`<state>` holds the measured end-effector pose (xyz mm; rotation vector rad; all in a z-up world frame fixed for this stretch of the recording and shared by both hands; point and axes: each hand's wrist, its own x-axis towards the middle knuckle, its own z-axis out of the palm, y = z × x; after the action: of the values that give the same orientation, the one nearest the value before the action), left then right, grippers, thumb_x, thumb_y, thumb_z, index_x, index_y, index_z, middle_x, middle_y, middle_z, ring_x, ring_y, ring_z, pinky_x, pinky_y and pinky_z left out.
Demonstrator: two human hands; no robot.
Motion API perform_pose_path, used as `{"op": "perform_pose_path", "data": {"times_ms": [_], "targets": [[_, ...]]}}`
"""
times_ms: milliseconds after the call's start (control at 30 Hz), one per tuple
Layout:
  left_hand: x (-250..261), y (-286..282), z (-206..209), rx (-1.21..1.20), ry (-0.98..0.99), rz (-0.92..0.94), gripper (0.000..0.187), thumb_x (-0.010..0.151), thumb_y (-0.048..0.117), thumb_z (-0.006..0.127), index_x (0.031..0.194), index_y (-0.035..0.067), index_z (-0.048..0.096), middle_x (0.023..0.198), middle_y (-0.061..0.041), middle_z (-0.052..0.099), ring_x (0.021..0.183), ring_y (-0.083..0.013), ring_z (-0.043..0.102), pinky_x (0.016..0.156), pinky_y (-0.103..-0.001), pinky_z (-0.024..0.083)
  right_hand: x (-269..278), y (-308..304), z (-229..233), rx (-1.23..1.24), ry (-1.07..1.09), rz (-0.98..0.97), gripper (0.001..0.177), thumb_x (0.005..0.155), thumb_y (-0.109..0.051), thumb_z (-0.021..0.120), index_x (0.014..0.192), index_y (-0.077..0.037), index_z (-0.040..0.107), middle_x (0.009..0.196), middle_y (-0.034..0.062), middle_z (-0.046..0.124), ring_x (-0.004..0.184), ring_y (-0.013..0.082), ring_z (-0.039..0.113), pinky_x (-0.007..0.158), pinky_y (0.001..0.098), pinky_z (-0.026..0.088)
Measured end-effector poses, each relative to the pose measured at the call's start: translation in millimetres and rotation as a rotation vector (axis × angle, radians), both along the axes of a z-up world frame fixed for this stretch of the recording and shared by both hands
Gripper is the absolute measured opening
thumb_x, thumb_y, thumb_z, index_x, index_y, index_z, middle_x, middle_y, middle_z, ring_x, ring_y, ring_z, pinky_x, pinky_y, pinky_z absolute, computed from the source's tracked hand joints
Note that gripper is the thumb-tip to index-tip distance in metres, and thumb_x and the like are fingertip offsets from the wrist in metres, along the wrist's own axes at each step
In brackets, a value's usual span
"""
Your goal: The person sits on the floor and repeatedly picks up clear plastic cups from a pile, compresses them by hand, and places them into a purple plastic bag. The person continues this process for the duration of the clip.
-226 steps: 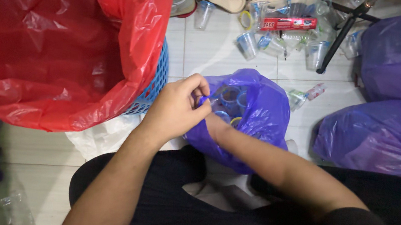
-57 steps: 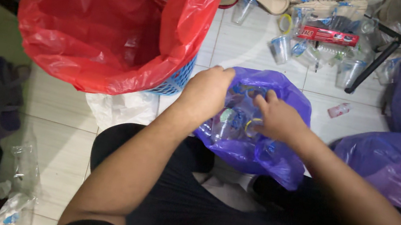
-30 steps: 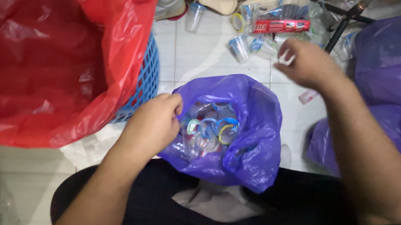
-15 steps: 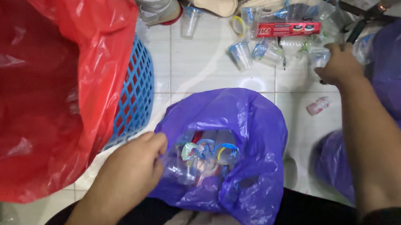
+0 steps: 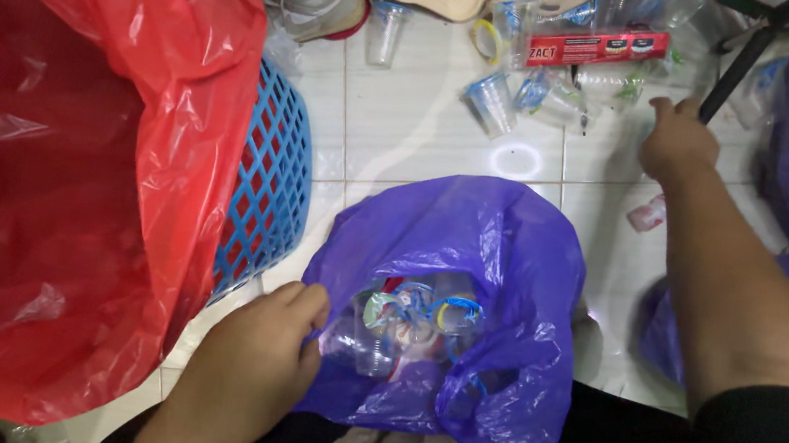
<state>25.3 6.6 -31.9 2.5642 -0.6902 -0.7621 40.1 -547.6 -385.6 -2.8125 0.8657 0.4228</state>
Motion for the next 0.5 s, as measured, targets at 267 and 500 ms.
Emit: {"op": "perform_pose_path", "data": {"times_ms": [267,500], "targets": [[-1.2,-0.9,7.5,0.003,-0.133,-0.031,0.02,0.078,0.013,0.07,0.094,0.01,0.06,0.086,-0.012,0.066,0.084,-0.0359,0.066,0.071,-0.048,0.051,8.7,-1.2,65.0,0.005,0.142,0.097,0.036,0.086,-0.034,0.073,0.119,-0.019,0.079,0.117,0.0152,0.075,0.11,0.0379,0.069,0.095,0.0499,0.055],[-16.5,-2.4,11.4,-0.266,-0.401,-0.052,0.023,0.083,0.019,0.074,0.101,0.007,0.066,0.102,-0.011,0.067,0.099,-0.0345,0.063,0.083,-0.046,0.051,10.2,54.5,251.2,0.233,-0.423,0.065,0.035,0.099,-0.031,0.077,0.12,-0.002,0.073,0.093,0.0221,0.077,0.075,0.0263,0.074,0.074,0.0392,0.058]]}}
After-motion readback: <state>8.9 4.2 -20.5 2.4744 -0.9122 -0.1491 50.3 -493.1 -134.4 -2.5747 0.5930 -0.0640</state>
